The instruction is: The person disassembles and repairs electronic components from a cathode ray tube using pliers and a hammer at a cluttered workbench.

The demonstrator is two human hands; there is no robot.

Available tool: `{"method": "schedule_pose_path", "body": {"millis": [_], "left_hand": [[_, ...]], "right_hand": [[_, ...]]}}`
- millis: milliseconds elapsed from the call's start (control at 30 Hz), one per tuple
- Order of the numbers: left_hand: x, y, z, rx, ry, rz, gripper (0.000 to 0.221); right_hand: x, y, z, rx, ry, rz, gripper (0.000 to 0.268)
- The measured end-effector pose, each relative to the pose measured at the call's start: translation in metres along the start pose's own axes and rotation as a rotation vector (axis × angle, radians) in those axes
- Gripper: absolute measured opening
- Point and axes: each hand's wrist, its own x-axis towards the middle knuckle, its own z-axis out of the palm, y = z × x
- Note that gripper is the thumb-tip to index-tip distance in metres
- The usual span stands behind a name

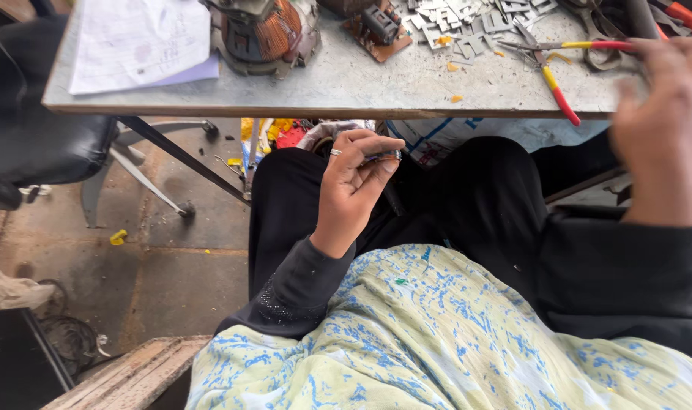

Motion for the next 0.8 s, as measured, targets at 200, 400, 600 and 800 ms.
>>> {"method": "schedule_pose_path", "body": {"millis": [200, 400, 600, 800], "left_hand": [[0.031, 0.011, -0.001, 0.377, -0.026, 0.091, 0.027], [0.085, -0.015, 0.011, 0.675, -0.054, 0.229, 0.018], [0.119, -0.054, 0.029, 0.896, -0.027, 0.353, 0.026], [0.112, -0.066, 0.027, 0.96, -0.011, 0.263, 0.03]], "right_hand": [[-0.003, 0.077, 0.029, -0.153, 0.031, 0.203, 0.044], [-0.007, 0.11, 0.054, -0.368, 0.022, 0.09, 0.058], [-0.003, 0.113, 0.041, -0.134, 0.167, 0.044, 0.054], [-0.002, 0.017, -0.007, 0.932, 0.118, 0.277, 0.058]]}}
